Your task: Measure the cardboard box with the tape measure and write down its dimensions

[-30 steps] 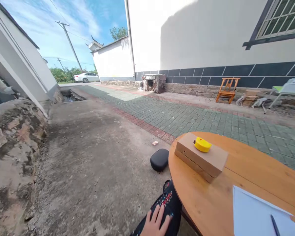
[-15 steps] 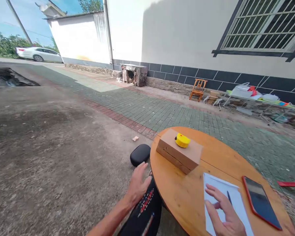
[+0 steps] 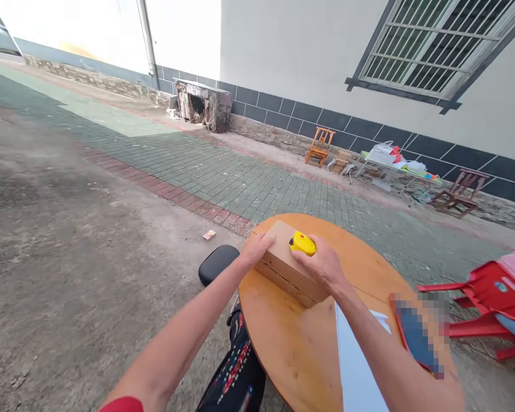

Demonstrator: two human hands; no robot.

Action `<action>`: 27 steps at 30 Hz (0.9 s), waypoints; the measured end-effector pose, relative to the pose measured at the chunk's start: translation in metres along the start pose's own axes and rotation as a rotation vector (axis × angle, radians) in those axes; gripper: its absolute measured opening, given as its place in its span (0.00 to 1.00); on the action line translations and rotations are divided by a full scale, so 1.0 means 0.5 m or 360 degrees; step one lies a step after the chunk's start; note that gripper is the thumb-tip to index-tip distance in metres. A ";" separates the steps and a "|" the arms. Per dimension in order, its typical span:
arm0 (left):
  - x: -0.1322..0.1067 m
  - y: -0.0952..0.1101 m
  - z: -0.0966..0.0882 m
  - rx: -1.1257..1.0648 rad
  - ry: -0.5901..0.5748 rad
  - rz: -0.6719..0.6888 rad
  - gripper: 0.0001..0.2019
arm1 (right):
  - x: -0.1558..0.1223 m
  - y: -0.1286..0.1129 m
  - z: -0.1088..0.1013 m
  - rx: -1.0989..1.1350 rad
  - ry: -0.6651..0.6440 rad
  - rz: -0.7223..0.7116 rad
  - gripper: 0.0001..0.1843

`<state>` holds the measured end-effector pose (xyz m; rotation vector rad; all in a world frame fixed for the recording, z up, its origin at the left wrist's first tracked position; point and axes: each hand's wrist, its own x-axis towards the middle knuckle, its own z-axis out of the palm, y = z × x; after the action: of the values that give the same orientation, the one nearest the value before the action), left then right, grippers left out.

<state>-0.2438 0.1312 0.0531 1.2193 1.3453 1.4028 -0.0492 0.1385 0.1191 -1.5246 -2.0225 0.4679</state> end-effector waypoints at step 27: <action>-0.422 -0.063 0.011 0.0113 0.0466 0.0044 0.34 | -0.397 0.092 -0.143 0.2384 0.0818 0.0688 0.20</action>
<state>-0.1998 -0.0710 0.0002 1.1121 1.5936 1.6120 0.0692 -0.0413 0.1042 -0.8577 -0.4972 1.2115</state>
